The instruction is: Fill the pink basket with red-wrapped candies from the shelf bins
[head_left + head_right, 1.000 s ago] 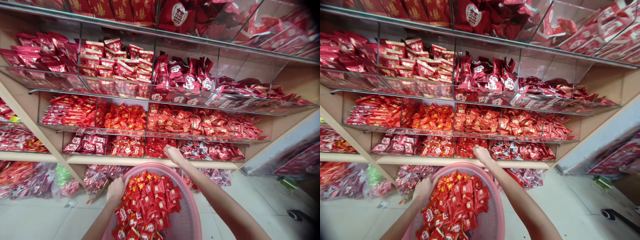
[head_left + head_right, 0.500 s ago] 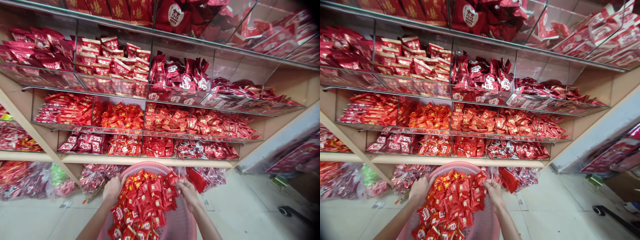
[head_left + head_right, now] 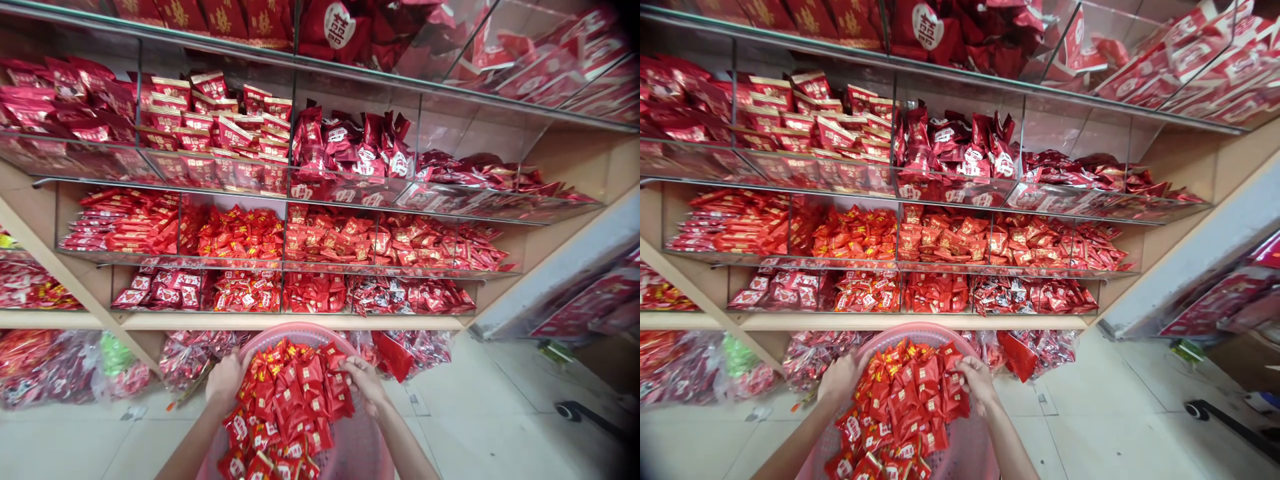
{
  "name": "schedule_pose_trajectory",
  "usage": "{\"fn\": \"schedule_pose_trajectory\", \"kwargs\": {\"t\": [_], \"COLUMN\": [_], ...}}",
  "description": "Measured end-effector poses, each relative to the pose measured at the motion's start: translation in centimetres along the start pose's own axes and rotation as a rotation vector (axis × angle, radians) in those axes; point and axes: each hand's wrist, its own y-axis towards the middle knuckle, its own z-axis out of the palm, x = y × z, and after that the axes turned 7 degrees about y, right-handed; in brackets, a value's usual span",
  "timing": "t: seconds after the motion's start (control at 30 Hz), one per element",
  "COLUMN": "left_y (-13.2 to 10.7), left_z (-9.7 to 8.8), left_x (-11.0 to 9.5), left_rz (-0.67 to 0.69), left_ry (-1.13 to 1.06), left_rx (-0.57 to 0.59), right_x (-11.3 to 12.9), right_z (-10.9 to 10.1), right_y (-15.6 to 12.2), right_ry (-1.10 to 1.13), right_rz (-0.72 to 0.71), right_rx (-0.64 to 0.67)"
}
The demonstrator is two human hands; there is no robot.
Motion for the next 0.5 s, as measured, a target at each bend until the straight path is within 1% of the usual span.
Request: {"fn": "schedule_pose_trajectory", "kwargs": {"t": [0.1,0.17,0.27,0.37,0.43,0.5], "left_y": [0.0,0.1,0.1,0.1,0.1,0.1], "left_z": [0.2,0.2,0.0,-0.2,-0.3,-0.3], "left_x": [0.1,0.1,0.1,0.0,0.0,0.0], "left_rz": [0.010,0.010,0.007,0.027,0.031,0.021], "left_ry": [-0.004,-0.011,-0.024,-0.014,-0.003,-0.007], "left_rx": [-0.007,-0.009,-0.003,0.004,0.015,0.022], "right_x": [-0.3,-0.6,-0.9,-0.5,0.5,2.2], "right_z": [0.1,0.2,0.1,-0.5,-0.7,-0.6], "right_y": [0.4,0.5,0.5,0.4,0.6,1.1], "right_ry": [0.022,-0.043,-0.278,-0.542,-0.682,-0.820], "right_rz": [0.015,-0.007,-0.124,-0.276,-0.355,-0.430], "right_rx": [0.003,-0.030,-0.115,-0.199,-0.226,-0.228]}}
